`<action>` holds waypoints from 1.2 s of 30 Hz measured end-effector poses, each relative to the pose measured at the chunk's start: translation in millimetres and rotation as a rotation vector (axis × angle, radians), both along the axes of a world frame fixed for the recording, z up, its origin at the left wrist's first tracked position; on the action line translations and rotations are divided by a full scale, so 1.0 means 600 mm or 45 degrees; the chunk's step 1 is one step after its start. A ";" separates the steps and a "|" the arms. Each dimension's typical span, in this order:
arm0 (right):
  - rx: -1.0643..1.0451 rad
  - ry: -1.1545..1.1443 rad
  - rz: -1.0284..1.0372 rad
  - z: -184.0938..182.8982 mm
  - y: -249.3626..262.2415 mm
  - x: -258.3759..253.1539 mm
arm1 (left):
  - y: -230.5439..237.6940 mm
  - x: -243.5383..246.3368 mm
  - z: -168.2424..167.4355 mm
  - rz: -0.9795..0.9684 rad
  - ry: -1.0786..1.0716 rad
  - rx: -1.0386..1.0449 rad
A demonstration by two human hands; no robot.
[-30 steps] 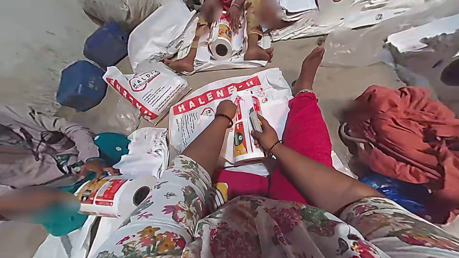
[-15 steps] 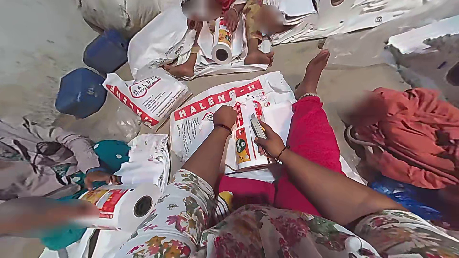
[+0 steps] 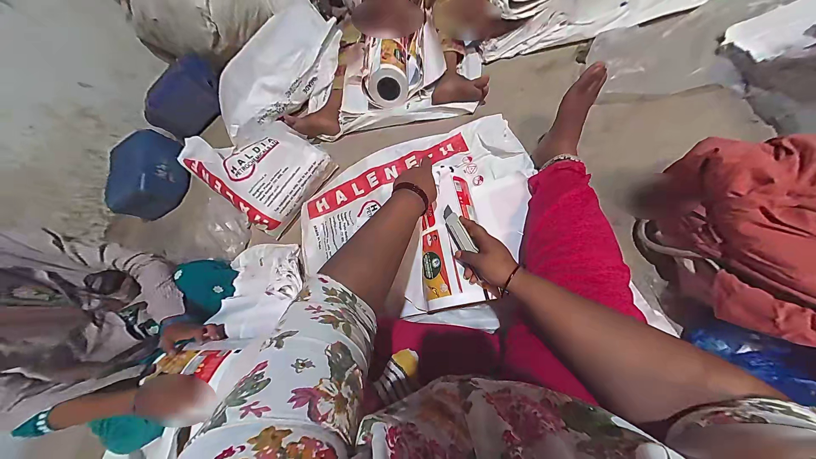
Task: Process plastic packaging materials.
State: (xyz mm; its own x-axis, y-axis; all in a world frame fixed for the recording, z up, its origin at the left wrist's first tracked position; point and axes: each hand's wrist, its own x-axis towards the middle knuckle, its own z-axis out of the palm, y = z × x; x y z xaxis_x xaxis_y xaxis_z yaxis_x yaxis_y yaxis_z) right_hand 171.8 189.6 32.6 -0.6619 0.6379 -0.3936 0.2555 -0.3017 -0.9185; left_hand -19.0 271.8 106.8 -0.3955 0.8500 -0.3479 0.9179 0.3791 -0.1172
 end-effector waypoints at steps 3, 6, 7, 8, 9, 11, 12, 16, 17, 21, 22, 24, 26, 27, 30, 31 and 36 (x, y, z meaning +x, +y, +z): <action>0.006 0.006 0.022 -0.002 -0.003 -0.001 | 0.004 -0.008 -0.008 -0.027 0.058 0.013; -0.004 0.044 0.023 -0.003 -0.004 0.003 | 0.011 -0.009 -0.020 -0.055 0.106 0.038; -0.004 0.049 0.021 -0.002 -0.004 0.005 | 0.013 -0.008 -0.022 -0.057 0.117 0.018; -0.001 0.044 0.022 -0.003 -0.004 0.006 | 0.016 -0.006 -0.024 -0.057 0.123 -0.004; 0.003 0.035 0.020 -0.003 -0.003 0.007 | 0.018 -0.006 -0.024 -0.055 0.124 -0.017; -0.002 0.032 0.017 -0.003 -0.001 0.005 | 0.024 -0.007 -0.024 -0.033 0.122 -0.001; -0.017 0.049 0.017 -0.003 -0.001 0.004 | 0.026 -0.008 -0.024 -0.013 0.117 0.005; -0.033 0.123 0.045 -0.010 0.000 0.000 | 0.029 -0.043 -0.026 0.094 0.082 0.064; -0.031 0.105 0.043 -0.010 0.001 0.000 | 0.031 -0.075 -0.029 0.164 0.048 0.085; -0.025 0.037 -0.027 -0.002 0.009 0.007 | -0.006 -0.182 -0.059 0.286 -0.262 0.255; -0.033 0.050 -0.015 -0.001 0.011 0.008 | -0.017 -0.182 -0.066 0.347 -0.417 0.369; -0.055 0.094 0.015 -0.005 0.011 0.007 | -0.047 -0.156 -0.071 0.478 -0.713 0.590; -0.064 0.128 0.032 -0.015 0.009 0.006 | -0.095 -0.133 -0.075 0.587 -0.915 0.758; -0.068 0.141 0.033 -0.015 0.010 0.004 | -0.123 -0.128 -0.074 0.601 -0.967 0.801; -0.092 0.128 0.019 -0.008 0.011 0.008 | -0.223 -0.108 -0.065 0.589 -0.911 0.663; -0.108 0.126 0.013 -0.004 0.012 0.009 | -0.249 -0.105 -0.064 0.592 -0.862 0.590; -0.110 0.176 0.000 -0.005 0.023 0.018 | -0.341 -0.163 -0.092 0.701 -0.401 0.378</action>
State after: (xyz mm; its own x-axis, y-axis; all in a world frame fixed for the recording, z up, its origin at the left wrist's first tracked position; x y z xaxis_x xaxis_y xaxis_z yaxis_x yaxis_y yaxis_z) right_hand 182.7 203.4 29.7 -0.7137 0.6055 -0.3522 0.1286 -0.3811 -0.9156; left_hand -116.6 67.3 51.4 -0.7141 0.6321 -0.3008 0.5566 0.7733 0.3037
